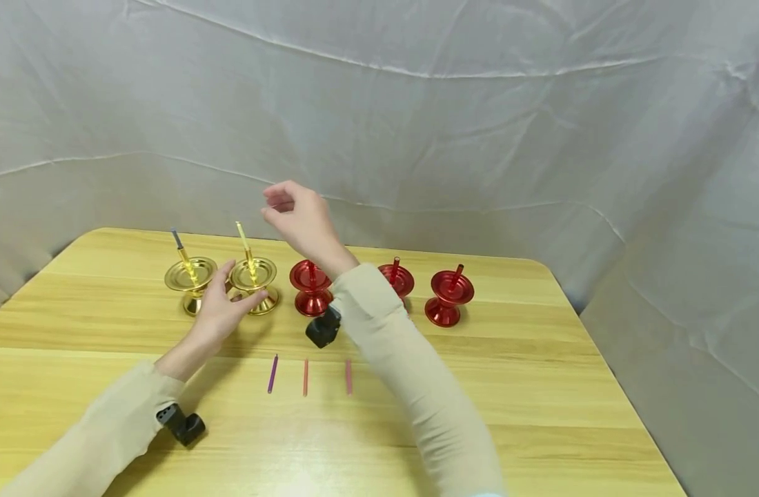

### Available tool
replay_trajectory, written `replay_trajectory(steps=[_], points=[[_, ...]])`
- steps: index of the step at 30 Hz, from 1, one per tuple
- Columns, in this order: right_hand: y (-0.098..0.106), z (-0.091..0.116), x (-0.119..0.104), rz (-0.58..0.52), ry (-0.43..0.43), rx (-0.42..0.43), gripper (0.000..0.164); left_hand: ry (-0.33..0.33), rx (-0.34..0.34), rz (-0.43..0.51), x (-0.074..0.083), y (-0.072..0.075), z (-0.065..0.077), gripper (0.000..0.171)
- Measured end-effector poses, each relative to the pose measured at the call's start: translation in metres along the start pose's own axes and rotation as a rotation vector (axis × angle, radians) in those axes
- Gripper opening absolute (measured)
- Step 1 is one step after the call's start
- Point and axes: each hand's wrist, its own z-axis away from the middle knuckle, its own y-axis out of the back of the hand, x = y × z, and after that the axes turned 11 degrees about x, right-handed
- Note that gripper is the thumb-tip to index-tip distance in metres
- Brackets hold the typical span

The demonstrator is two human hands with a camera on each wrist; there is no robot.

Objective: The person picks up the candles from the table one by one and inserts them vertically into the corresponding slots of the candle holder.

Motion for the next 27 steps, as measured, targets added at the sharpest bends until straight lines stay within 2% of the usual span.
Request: replay_trajectory(steps=[7,10,14,19,24,27], points=[[0.021,0.024,0.008,0.039,0.016,-0.036,0.025,0.15,-0.058,0.144,0.014,0.003,0.03,0.094],[0.03,0.035,0.016,0.043,0.009,-0.05,0.025,0.18,-0.06,0.18,0.019,0.002,0.042,0.092],[0.039,0.051,0.027,0.046,-0.006,-0.059,0.025,0.155,-0.057,0.22,0.022,-0.002,0.052,0.083],[0.048,0.069,0.039,0.107,-0.005,-0.099,0.025,0.096,-0.109,0.191,0.023,-0.009,0.052,0.072],[0.055,0.086,0.05,0.181,0.018,-0.154,0.023,0.063,-0.179,0.125,0.022,-0.019,0.049,0.077],[0.06,0.099,0.06,0.184,-0.006,-0.185,0.021,0.061,-0.19,0.103,0.021,-0.027,0.045,0.082]])
